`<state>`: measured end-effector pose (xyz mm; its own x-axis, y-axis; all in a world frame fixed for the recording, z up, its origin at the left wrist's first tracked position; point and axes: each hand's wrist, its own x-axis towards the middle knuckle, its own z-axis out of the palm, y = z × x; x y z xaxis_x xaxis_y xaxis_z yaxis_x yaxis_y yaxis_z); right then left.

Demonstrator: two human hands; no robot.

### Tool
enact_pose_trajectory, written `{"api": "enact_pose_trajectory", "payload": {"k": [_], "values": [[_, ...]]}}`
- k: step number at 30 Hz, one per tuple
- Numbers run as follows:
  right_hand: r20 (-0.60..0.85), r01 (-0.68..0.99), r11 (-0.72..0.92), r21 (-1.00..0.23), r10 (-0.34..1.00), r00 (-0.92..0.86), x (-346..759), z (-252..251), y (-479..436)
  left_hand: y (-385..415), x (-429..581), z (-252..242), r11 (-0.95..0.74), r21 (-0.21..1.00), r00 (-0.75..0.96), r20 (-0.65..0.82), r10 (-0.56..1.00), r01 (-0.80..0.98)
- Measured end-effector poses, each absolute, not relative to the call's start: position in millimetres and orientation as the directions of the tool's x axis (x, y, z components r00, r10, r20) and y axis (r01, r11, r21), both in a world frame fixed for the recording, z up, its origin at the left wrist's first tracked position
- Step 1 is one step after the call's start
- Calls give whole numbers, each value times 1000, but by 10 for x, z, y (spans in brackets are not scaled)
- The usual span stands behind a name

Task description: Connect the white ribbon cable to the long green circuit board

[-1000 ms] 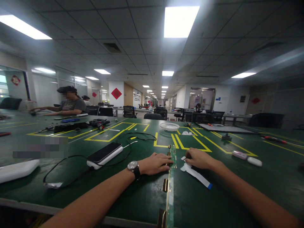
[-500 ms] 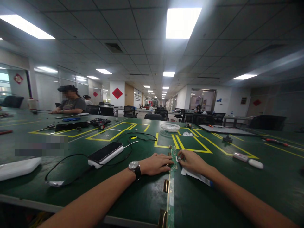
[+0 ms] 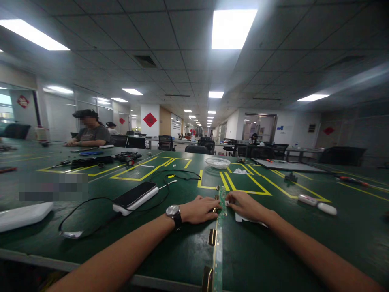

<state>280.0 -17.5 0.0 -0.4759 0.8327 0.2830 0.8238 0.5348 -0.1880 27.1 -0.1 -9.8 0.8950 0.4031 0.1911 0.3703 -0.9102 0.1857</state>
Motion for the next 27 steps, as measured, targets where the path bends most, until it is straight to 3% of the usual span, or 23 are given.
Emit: {"api": "enact_pose_trajectory", "payload": {"k": [6, 15, 22, 24, 27], "values": [[313, 754, 626, -196, 769, -557, 2865, 5, -126, 9, 264, -74, -917, 188, 905, 181, 385, 353], [269, 766, 606, -214, 790, -550, 2884, 107, -157, -30, 242, -53, -910, 203, 901, 175, 398, 362], [245, 676, 713, -185, 700, -671, 2750, 123, -143, -39, 169, 25, -914, 238, 871, 298, 391, 329], [195, 724, 676, -137, 735, -649, 2764, 114, -114, -27, 139, 43, -908, 232, 849, 334, 410, 348], [134, 885, 466, -6, 877, -461, 2874, 117, -109, -2, 96, 47, -902, 210, 826, 364, 431, 378]]}}
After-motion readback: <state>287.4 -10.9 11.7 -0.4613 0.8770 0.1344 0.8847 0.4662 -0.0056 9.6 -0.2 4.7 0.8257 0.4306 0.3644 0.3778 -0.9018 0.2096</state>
